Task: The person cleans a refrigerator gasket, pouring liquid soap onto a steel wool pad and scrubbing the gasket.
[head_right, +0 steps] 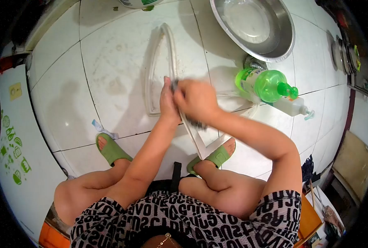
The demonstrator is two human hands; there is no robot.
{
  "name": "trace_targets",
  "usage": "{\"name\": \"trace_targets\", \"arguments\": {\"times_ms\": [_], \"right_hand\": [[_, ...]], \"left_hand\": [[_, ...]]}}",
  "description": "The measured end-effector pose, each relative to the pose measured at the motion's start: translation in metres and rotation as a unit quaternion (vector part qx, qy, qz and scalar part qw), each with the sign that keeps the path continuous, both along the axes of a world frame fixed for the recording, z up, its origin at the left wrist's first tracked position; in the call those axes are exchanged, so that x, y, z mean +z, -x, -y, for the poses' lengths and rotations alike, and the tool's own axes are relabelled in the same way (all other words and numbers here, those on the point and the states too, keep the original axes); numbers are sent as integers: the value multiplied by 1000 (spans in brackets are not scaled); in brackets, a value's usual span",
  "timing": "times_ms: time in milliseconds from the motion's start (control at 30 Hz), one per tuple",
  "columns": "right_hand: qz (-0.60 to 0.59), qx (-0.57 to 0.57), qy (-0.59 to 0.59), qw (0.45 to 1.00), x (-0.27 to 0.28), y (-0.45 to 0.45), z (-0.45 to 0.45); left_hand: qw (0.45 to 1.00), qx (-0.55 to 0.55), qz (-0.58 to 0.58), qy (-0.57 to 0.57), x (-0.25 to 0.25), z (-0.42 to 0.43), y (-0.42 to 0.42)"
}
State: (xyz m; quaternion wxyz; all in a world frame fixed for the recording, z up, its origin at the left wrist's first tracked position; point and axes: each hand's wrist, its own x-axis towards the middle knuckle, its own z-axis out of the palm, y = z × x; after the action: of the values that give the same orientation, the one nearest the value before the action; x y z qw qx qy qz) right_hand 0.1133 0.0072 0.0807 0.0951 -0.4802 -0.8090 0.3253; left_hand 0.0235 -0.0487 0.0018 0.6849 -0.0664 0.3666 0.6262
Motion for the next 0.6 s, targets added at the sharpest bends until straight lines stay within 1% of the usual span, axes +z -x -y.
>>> {"name": "trace_targets", "arguments": {"times_ms": [33,67,100,167,200,233,300,333,367,433,500,533,567,600], "right_hand": [[-13,0,7,1000,6,0,13],[-2,-7,-3,1000,4,-1,10],[9,-14,-13,1000,1,-2,4],[23,-77,-15,997,-7,4,-27],[31,-97,-42,994,-8,7,-40],[30,-99,-41,994,-9,5,-37],[50,-69,-11,996,-8,0,-28],[44,-43,35,998,2,-4,-13],[22,-17,-4,1000,3,-7,7],[-2,-10,-1,1000,5,-8,14],[52,-84,35,995,-7,-8,-13],[53,-101,37,993,-13,-8,-31],[34,-111,38,993,-15,-10,-37],[33,-96,21,995,-11,-10,-35]], "left_hand": [[997,-22,61,-43,-5,2,12],[999,-11,37,-7,-8,3,4],[999,-1,13,30,2,-1,-6],[991,16,-125,36,8,-4,-31],[991,-25,-123,44,14,-2,-26],[989,-67,-121,50,21,1,-20],[992,-35,-118,25,26,-6,-16],[994,-5,-103,33,15,-5,-13],[997,4,-33,71,13,-4,-5],[996,-26,-28,75,15,-3,-3],[991,-56,-101,63,18,-4,-12],[969,-109,-195,110,47,-7,-18],[973,-112,-196,54,52,-7,-22],[964,-101,-236,62,50,-10,-19]]}}
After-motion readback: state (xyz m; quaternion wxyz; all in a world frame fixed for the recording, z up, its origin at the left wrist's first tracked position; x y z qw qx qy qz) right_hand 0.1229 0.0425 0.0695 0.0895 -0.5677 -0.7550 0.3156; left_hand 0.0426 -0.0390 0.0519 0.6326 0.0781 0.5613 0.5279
